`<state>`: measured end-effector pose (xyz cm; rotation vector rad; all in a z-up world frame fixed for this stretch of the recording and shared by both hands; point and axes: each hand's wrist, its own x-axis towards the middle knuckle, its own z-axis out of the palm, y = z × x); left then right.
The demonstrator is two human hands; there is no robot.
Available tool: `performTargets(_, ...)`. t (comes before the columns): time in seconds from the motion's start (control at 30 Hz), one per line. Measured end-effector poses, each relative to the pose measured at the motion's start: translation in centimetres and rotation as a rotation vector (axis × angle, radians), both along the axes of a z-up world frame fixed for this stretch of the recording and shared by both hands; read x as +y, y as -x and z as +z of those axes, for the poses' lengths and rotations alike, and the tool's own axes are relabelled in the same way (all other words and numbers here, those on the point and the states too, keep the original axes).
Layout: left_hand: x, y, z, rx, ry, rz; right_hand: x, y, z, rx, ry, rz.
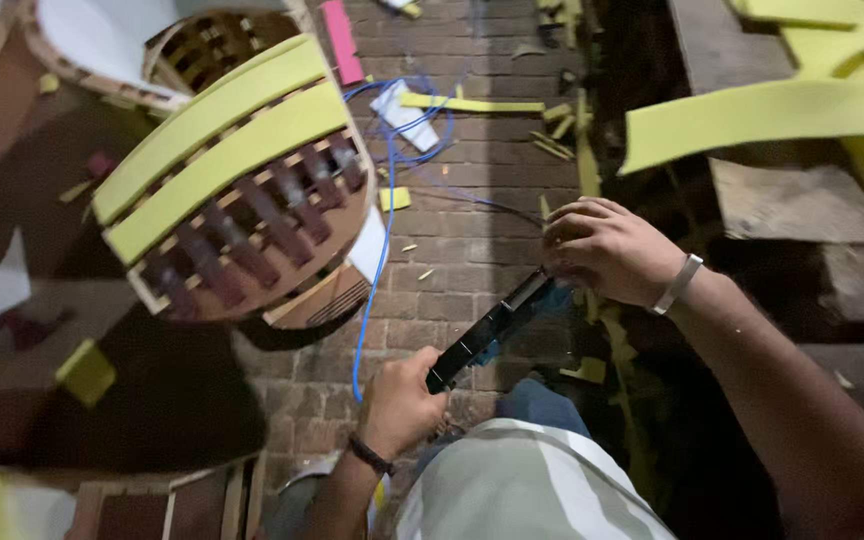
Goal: The person cuts yellow foam sheets to fit a wooden chair frame using a long knife, then secures the foam pieces with a pneumatic staple gun. The person repeatedly trims foam edges and staples them to the chair slats.
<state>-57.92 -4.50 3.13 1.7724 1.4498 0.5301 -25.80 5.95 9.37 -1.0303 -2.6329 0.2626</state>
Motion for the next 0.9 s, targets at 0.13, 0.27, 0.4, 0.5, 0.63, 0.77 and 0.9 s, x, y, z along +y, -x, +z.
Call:
performTargets(0.13, 0.4, 2.1, 0.4, 0.081, 0.064, 0.092, 2.5, 4.0, 0.0, -0.241, -0.051, 0.024)
performTargets(0.27, 2.5, 3.1, 0.6, 0.108, 0.108, 0.147, 6.0, 6.5, -0.2, -0.374, -0.027, 0.039)
performTargets(0.4, 5.5, 3.8, 0.5, 0.142, 0.093, 0.171, 10.4, 7.5, -0.3, -0.361, 0.033, 0.12)
performTargets(0.5, 7.9, 4.3, 0.9, 0.151, 0.072, 0.19, 13.5, 8.2, -0.8, -0.363, 0.001, 0.16)
performTargets(0.63, 10.2, 4.7, 1.5, 0.16, 0.091, 0.238, 17.9, 8.8, -1.1, -0.016, -0.032, 0.327)
performTargets(0.77, 11.7, 4.9, 1.8, 0.127, 0.086, 0.324, 22.0, 9.4, -0.6, 0.096, 0.153, 0.398)
performTargets(0.9, 12.8, 5.0, 1.4, 0.18, 0.038, 0.346, 25.0, 10.9, -0.1, 0.066, 0.13, 0.5)
